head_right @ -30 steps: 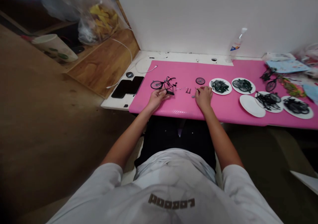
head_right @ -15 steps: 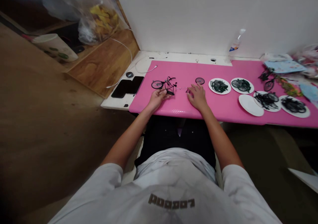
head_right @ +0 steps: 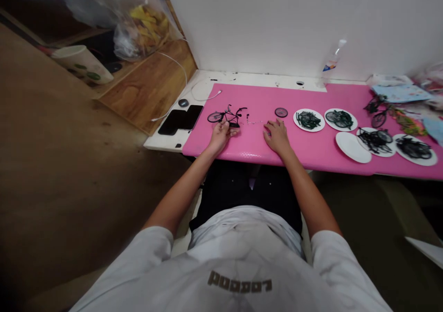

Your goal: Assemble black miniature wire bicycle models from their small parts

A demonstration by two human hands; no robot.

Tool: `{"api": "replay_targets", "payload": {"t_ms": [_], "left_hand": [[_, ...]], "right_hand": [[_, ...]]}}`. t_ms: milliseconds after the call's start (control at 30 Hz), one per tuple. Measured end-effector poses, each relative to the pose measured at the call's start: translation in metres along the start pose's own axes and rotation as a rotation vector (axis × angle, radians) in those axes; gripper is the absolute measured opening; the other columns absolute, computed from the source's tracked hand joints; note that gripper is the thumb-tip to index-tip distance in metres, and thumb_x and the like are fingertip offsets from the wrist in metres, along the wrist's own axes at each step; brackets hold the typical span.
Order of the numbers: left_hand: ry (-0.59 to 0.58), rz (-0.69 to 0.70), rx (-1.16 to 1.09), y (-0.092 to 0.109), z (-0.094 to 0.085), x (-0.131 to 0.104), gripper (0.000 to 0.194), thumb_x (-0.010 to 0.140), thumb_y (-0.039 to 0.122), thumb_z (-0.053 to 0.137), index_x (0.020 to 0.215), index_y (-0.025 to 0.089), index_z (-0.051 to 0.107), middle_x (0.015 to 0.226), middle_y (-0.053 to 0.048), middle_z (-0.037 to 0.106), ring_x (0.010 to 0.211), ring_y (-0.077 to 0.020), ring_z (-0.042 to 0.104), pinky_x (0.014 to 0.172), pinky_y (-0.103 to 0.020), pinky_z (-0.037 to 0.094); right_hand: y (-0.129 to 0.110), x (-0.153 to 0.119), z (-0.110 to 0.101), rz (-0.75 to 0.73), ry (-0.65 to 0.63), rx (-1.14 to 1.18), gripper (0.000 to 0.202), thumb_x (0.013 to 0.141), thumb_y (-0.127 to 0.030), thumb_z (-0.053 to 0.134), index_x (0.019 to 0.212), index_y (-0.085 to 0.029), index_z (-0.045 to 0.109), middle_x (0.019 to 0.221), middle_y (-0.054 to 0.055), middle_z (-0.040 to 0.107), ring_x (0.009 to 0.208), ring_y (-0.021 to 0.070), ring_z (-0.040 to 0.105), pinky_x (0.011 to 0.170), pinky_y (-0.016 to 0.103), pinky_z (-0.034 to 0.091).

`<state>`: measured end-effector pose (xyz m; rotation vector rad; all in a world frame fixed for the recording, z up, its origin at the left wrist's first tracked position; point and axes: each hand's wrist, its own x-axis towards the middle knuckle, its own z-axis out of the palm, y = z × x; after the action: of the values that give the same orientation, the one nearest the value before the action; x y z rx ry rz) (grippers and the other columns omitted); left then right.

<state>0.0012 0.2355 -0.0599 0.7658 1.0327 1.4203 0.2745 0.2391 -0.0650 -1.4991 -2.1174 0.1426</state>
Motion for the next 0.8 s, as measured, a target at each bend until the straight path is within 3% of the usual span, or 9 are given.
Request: {"api": "replay_targets", "payload": {"t_ms": [133,300,800], "left_hand": [[0.009,0.005,-0.005,-0.0022,-0.0002,0.0016,0.031,0.110,0.033,0.066,0.131,0.017,0.050,0.088,-0.002,0.075,0.085,-0.0187,0.085,0.084,-0.029,0.066],[-0.012,0.010,0.010,-0.0037,-0.0021,0.0029,0.040,0.107,0.039,0.072,0.132,0.016,0.051,0.088,-0.003,0.076,0.082,-0.0191,0.084,0.086,-0.032,0.065],[-0.032,0.022,0.037,-0.0031,-0.0019,-0.0001,0.041,0.107,0.041,0.073,0.131,0.016,0.052,0.086,-0.004,0.078,0.077,-0.0186,0.082,0.085,-0.032,0.065]], "right_hand": [[-0.0017,0.0003,-0.0009,0.013,-0.003,0.014,0.047,0.105,-0.040,0.054,0.139,-0.018,0.077,0.153,0.016,0.069,0.157,0.0453,0.042,0.129,0.068,0.038],[-0.0044,0.0004,-0.0026,0.025,-0.008,0.020,0.046,0.104,-0.038,0.054,0.139,-0.019,0.078,0.153,0.015,0.069,0.156,0.0459,0.042,0.128,0.070,0.039],[-0.0018,0.0002,-0.0013,0.021,-0.004,0.037,0.047,0.104,-0.039,0.053,0.137,-0.016,0.078,0.153,0.016,0.070,0.156,0.0451,0.043,0.130,0.068,0.038]]}}
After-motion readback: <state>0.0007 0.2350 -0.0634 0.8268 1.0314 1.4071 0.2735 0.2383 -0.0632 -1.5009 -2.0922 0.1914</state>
